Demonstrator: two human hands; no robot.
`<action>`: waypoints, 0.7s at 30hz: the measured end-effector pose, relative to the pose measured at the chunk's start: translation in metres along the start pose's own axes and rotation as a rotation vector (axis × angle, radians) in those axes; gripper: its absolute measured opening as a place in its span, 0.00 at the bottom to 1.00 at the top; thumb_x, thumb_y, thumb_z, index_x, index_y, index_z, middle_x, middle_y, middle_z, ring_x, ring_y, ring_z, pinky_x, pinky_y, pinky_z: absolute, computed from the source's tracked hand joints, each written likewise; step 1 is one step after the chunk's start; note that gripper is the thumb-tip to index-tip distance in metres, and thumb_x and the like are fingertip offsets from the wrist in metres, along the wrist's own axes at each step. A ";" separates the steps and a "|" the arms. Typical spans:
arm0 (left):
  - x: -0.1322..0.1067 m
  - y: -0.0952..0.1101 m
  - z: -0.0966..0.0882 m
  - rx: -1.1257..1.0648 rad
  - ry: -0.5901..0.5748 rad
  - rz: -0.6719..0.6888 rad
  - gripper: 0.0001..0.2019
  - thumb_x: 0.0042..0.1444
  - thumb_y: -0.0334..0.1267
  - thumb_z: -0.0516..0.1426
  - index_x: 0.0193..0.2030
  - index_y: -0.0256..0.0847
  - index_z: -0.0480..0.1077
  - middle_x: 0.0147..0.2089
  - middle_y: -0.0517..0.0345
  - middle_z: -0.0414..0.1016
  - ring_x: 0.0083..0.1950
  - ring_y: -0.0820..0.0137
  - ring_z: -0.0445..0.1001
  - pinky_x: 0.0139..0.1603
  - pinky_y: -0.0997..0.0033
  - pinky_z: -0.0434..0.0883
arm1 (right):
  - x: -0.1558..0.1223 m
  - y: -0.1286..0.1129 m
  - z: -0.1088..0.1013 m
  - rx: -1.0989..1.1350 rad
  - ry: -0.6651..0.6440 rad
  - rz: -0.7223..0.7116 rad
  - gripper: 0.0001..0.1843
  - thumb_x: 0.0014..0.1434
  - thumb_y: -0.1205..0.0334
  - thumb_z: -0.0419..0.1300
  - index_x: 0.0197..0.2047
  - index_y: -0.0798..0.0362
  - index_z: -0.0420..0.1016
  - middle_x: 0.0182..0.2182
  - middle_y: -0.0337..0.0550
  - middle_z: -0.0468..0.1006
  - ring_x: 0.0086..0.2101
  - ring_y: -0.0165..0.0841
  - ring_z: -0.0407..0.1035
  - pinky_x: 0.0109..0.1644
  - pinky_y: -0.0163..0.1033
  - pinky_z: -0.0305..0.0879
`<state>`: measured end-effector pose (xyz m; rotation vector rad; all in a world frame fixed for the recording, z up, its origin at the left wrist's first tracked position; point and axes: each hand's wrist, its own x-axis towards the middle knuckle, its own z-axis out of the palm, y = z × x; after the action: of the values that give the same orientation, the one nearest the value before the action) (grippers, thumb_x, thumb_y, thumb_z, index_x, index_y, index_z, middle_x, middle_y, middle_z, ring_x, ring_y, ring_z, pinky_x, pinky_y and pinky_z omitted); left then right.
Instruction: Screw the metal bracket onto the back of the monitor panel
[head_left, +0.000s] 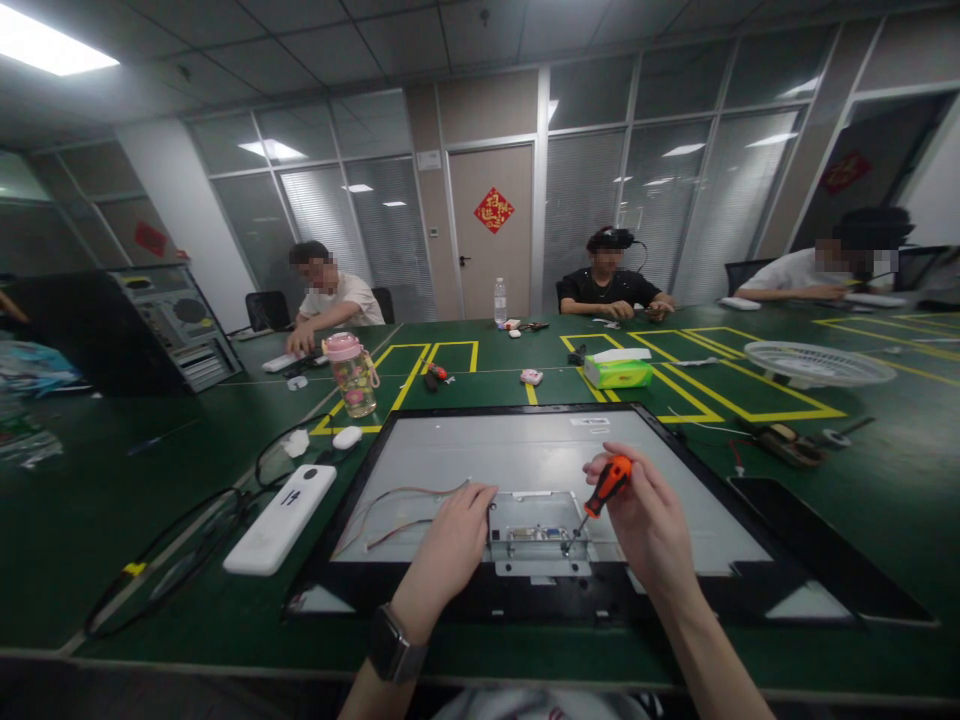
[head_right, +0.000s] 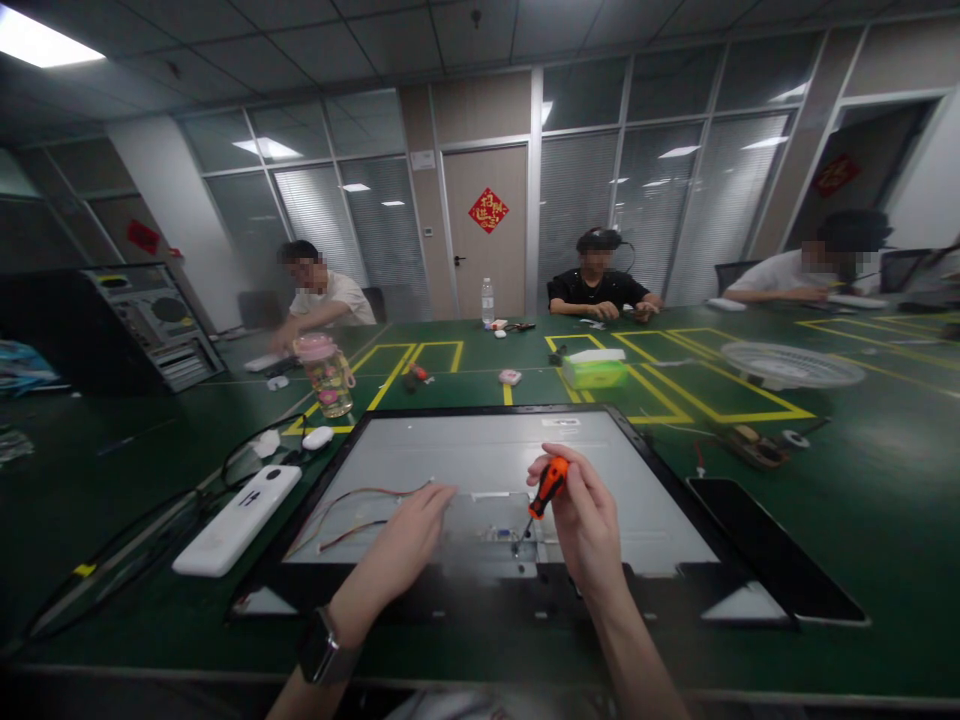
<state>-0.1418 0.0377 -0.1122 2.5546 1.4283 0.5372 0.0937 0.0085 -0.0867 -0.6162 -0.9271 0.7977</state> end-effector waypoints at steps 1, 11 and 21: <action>0.000 0.000 0.000 -0.001 -0.002 0.001 0.24 0.64 0.25 0.43 0.63 0.37 0.65 0.62 0.46 0.70 0.62 0.62 0.69 0.67 0.58 0.64 | 0.000 0.000 0.000 0.004 0.000 0.002 0.15 0.63 0.49 0.61 0.46 0.49 0.81 0.32 0.46 0.80 0.32 0.37 0.75 0.36 0.43 0.71; 0.000 0.002 -0.003 0.013 -0.007 -0.001 0.24 0.63 0.25 0.43 0.63 0.38 0.66 0.62 0.47 0.70 0.63 0.63 0.69 0.68 0.59 0.64 | 0.002 0.003 -0.003 -0.225 0.122 -0.183 0.08 0.52 0.54 0.71 0.35 0.48 0.82 0.35 0.43 0.77 0.36 0.36 0.71 0.38 0.41 0.68; 0.000 0.001 -0.001 0.024 -0.002 0.000 0.24 0.64 0.25 0.43 0.64 0.38 0.65 0.62 0.47 0.70 0.63 0.62 0.69 0.67 0.59 0.64 | 0.001 0.000 -0.002 -0.282 0.132 -0.250 0.06 0.52 0.58 0.71 0.33 0.49 0.80 0.33 0.43 0.75 0.35 0.36 0.70 0.36 0.40 0.66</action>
<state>-0.1416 0.0374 -0.1115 2.5729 1.4434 0.5206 0.0957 0.0094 -0.0867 -0.7710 -0.9799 0.4004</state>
